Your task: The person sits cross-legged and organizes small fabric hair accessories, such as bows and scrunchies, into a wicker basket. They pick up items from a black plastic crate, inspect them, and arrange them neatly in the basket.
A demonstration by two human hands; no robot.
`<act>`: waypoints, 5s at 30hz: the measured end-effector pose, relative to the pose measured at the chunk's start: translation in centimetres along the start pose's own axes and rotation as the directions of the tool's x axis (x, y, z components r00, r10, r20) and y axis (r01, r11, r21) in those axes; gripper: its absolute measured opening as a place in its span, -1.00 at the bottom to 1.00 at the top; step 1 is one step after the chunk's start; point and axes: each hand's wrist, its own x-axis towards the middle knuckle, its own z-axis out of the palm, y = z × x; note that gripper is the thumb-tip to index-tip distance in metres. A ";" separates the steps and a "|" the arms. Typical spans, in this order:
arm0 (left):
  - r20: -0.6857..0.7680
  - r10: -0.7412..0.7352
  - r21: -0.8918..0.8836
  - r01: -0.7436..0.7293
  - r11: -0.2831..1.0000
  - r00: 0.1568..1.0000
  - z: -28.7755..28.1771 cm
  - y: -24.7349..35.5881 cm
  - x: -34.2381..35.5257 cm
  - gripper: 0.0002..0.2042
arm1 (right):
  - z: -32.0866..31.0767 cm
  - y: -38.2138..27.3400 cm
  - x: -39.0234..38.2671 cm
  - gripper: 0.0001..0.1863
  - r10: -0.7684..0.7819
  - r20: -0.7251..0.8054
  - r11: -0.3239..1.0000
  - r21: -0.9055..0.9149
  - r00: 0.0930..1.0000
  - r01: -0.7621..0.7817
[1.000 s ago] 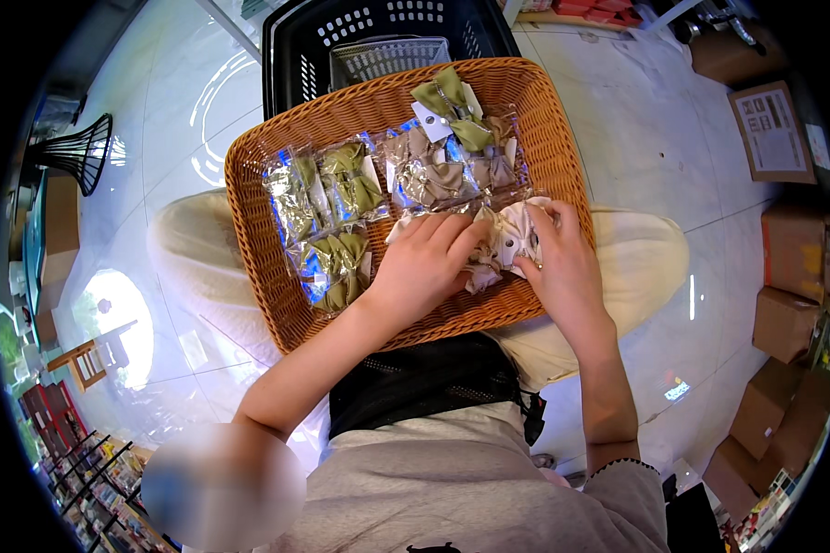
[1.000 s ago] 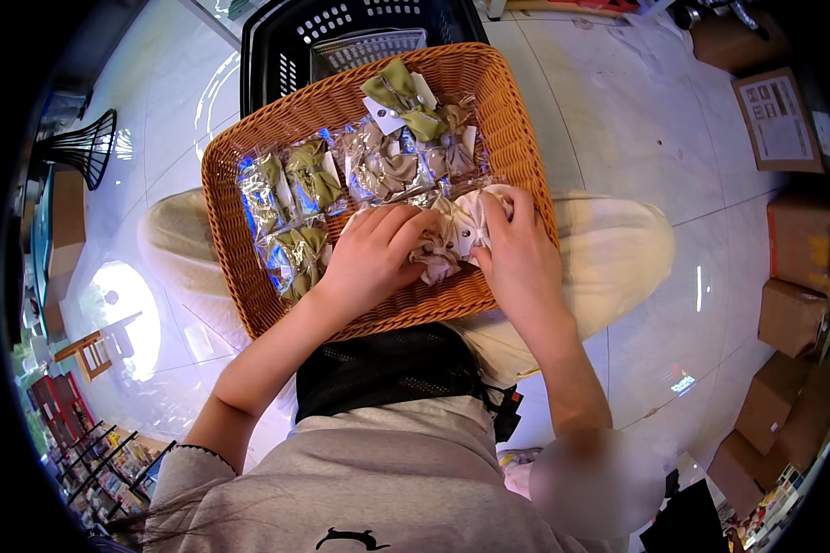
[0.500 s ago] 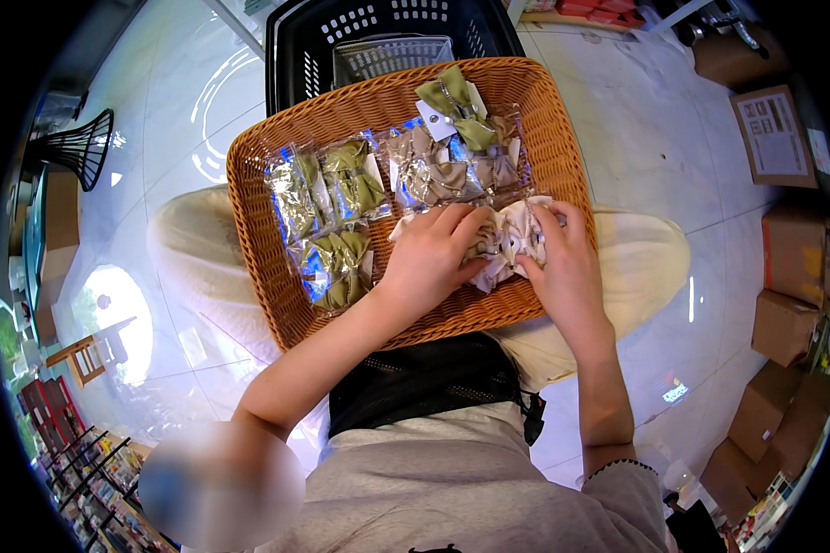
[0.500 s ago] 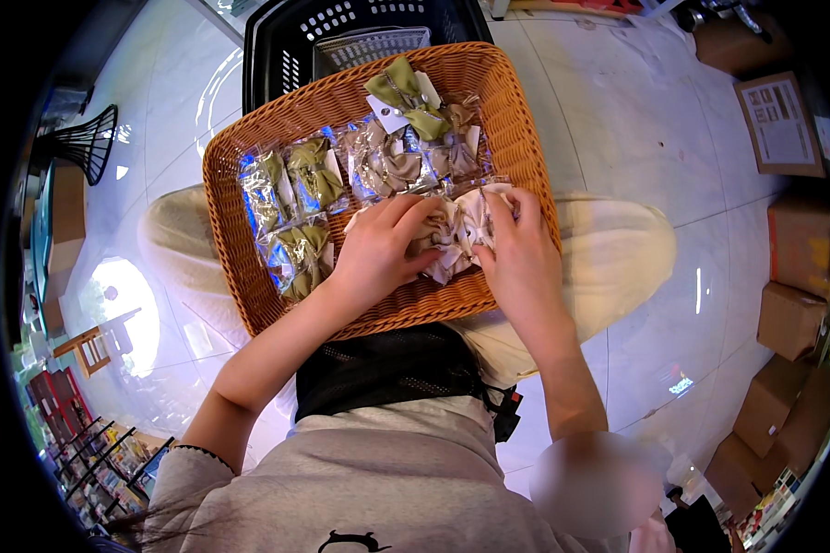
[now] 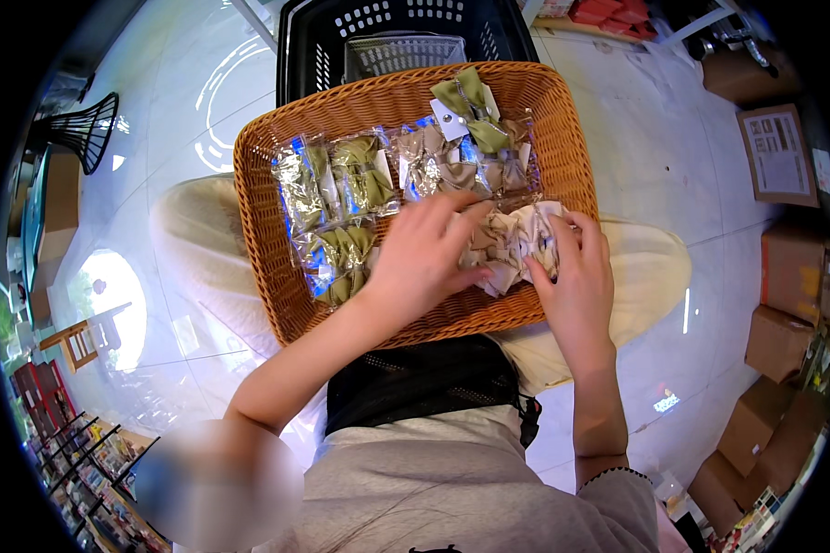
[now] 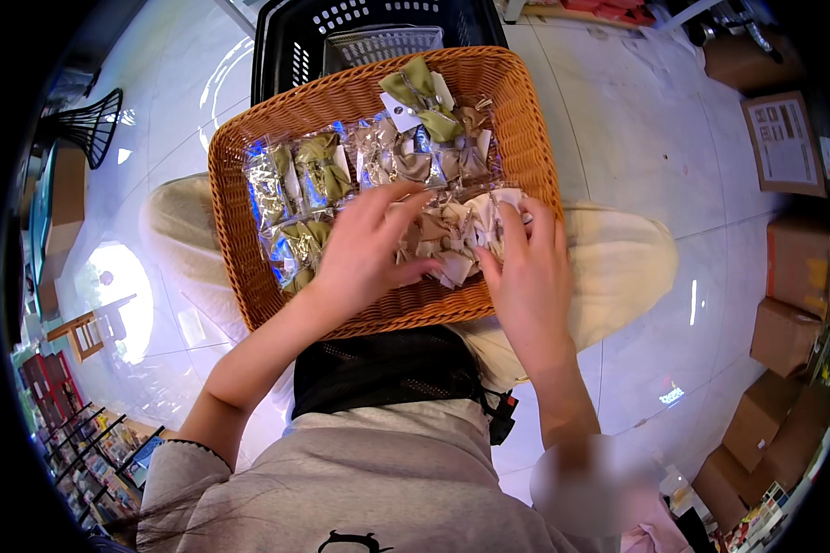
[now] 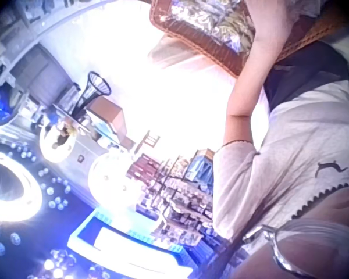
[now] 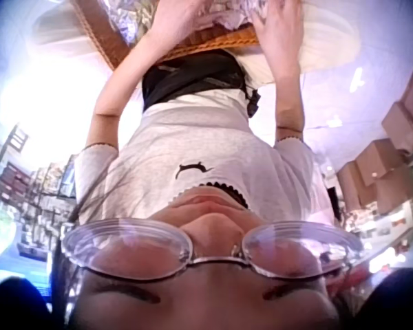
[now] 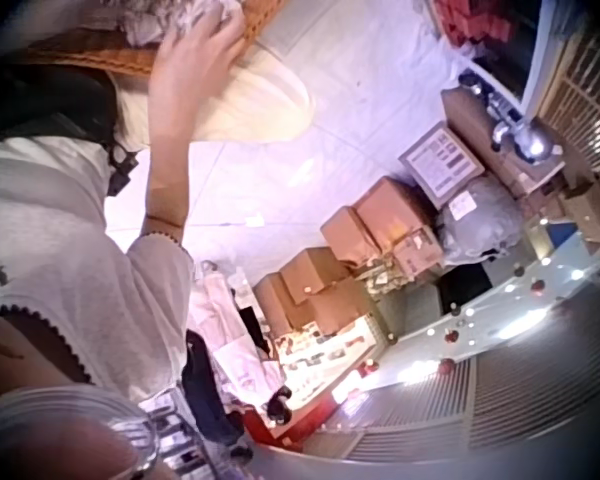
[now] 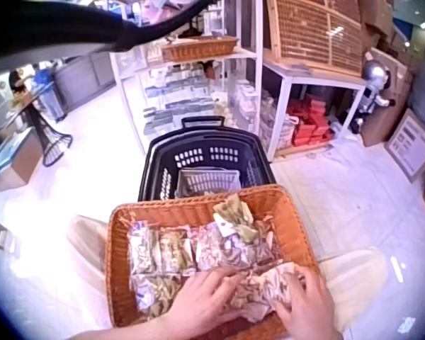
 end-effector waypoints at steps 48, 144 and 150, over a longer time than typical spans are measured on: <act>-0.501 -0.485 -0.070 0.526 0.848 0.716 -8.7 -11.6 -7.8 -0.50 | 0.5 3.9 2.8 -0.66 0.161 -0.333 0.985 0.119 0.929 -0.128; 0.391 -0.595 -0.907 0.403 -0.120 0.702 -3.2 -0.2 -1.8 -0.78 | 0.8 -1.7 3.5 -0.76 0.002 0.430 0.091 0.899 0.903 -0.428; 0.395 -0.509 -0.847 0.518 0.122 0.765 -4.6 -0.2 -1.7 -0.78 | 1.2 -3.0 3.7 -0.82 -0.070 0.418 0.246 0.887 0.906 -0.391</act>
